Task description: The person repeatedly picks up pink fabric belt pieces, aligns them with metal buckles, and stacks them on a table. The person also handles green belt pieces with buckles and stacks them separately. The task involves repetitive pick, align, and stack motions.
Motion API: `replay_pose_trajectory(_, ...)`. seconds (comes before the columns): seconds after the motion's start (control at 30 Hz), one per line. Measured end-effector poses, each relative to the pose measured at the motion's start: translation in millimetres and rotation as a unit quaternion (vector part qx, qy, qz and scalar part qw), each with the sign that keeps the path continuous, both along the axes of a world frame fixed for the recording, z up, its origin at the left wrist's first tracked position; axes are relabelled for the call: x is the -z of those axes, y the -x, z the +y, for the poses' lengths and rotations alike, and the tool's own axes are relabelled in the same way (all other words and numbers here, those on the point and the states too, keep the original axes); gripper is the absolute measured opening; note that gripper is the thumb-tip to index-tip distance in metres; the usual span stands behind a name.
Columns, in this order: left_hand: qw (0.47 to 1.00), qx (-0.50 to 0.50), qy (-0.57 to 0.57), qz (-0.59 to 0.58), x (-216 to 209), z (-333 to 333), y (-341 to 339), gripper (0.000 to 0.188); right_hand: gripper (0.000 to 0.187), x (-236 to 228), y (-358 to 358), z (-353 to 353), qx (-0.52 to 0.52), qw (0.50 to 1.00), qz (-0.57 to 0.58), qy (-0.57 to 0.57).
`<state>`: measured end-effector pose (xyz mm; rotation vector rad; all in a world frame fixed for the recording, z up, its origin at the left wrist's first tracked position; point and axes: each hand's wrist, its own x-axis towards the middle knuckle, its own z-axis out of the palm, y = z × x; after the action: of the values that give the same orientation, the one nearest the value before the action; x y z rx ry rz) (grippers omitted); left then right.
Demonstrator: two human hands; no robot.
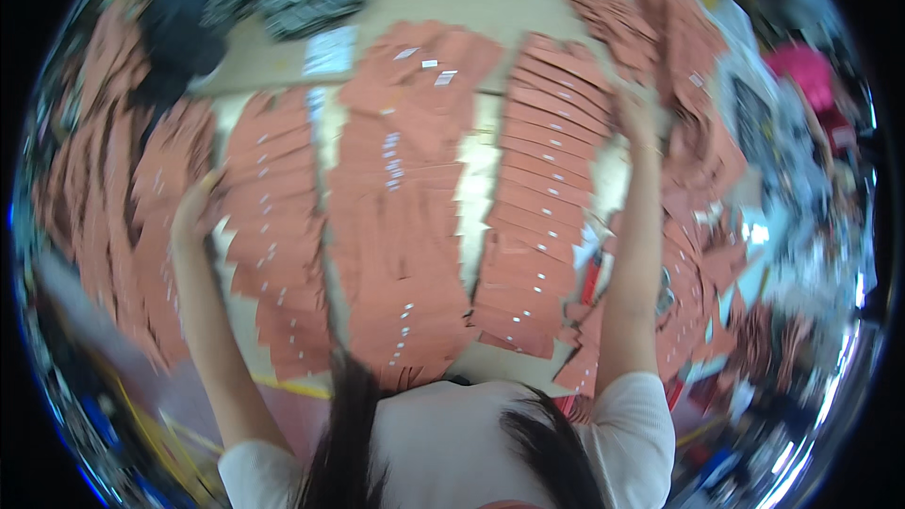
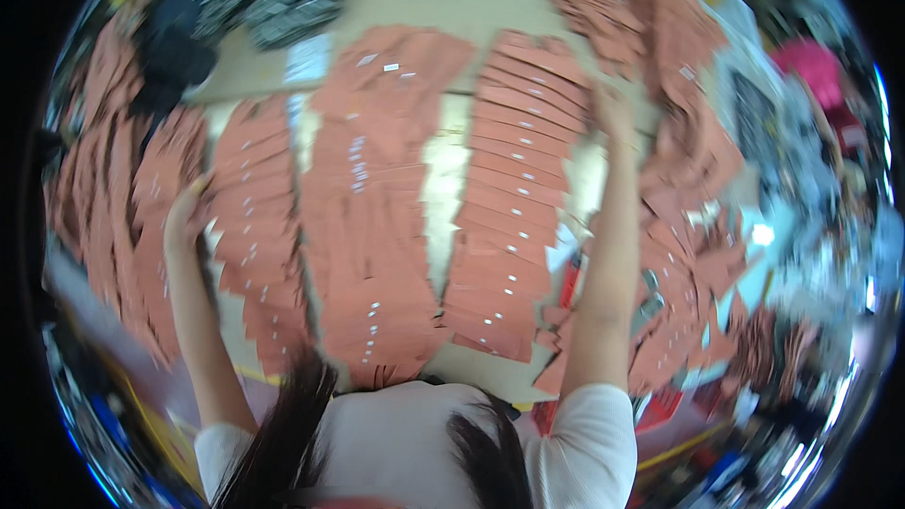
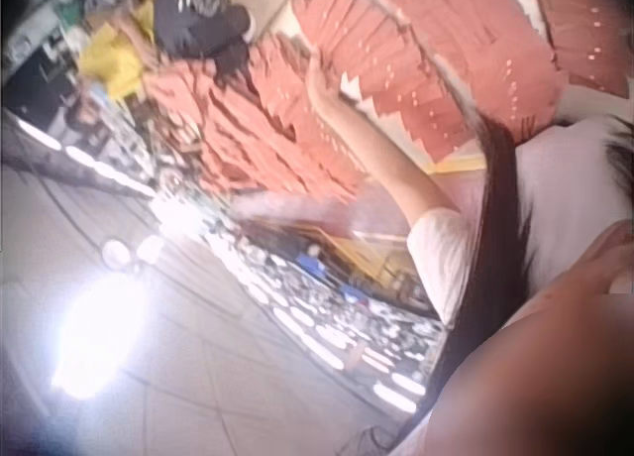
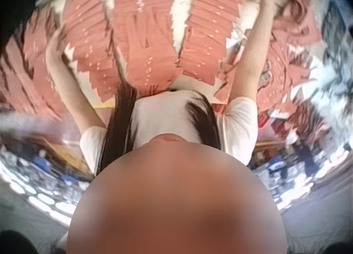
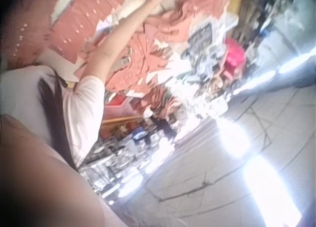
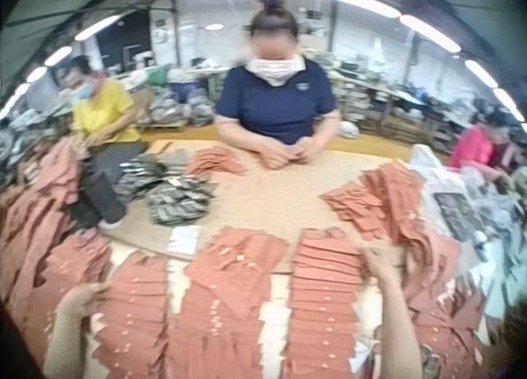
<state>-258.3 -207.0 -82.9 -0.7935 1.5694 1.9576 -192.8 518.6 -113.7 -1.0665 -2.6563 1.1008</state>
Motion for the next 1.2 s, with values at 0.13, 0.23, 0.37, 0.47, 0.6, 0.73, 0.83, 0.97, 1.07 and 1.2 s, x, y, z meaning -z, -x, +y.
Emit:
replay_pose_trajectory(0.13,0.995,0.029,0.091,-0.005,-1,5,1,0.03,0.015,-7,-5,-7,-0.009,0.972,0.145,0.187)
replay_pose_trajectory(0.23,0.994,0.063,0.082,-0.019,-6,11,-1,0.043,0.04,-14,-5,-12,0.07,0.95,0.059,0.3)
replay_pose_trajectory(0.37,0.991,0.098,0.088,-0.004,-19,18,-4,0.041,0.065,-11,-7,-3,0.056,0.946,0.059,0.315)
replay_pose_trajectory(0.47,0.989,0.106,0.099,0.018,-24,23,-6,0.041,0.068,-3,-7,5,0.049,0.943,0.074,0.32)
replay_pose_trajectory(0.6,0.985,0.104,0.136,0.021,-24,26,-6,0.044,0.068,1,-8,7,0.044,0.943,0.08,0.319)
replay_pose_trajectory(0.73,0.986,0.118,0.116,0.02,-18,25,-3,0.053,0.069,-1,-8,4,0.06,0.943,0.085,0.315)
replay_pose_trajectory(0.83,0.987,0.115,0.105,0.04,-16,24,-3,0.057,0.068,1,-8,7,0.063,0.94,0.084,0.325)
replay_pose_trajectory(0.97,0.986,0.118,0.116,0.03,-19,27,-3,0.06,0.068,7,-9,15,0.049,0.946,0.088,0.31)
replay_pose_trajectory(1.07,0.987,0.109,0.117,0.025,-18,29,-1,0.059,0.068,7,-8,15,0.047,0.946,0.084,0.31)
replay_pose_trajectory(1.2,0.988,0.112,0.104,0.032,-4,21,1,0.057,0.064,1,-6,1,0.091,0.945,0.091,0.301)
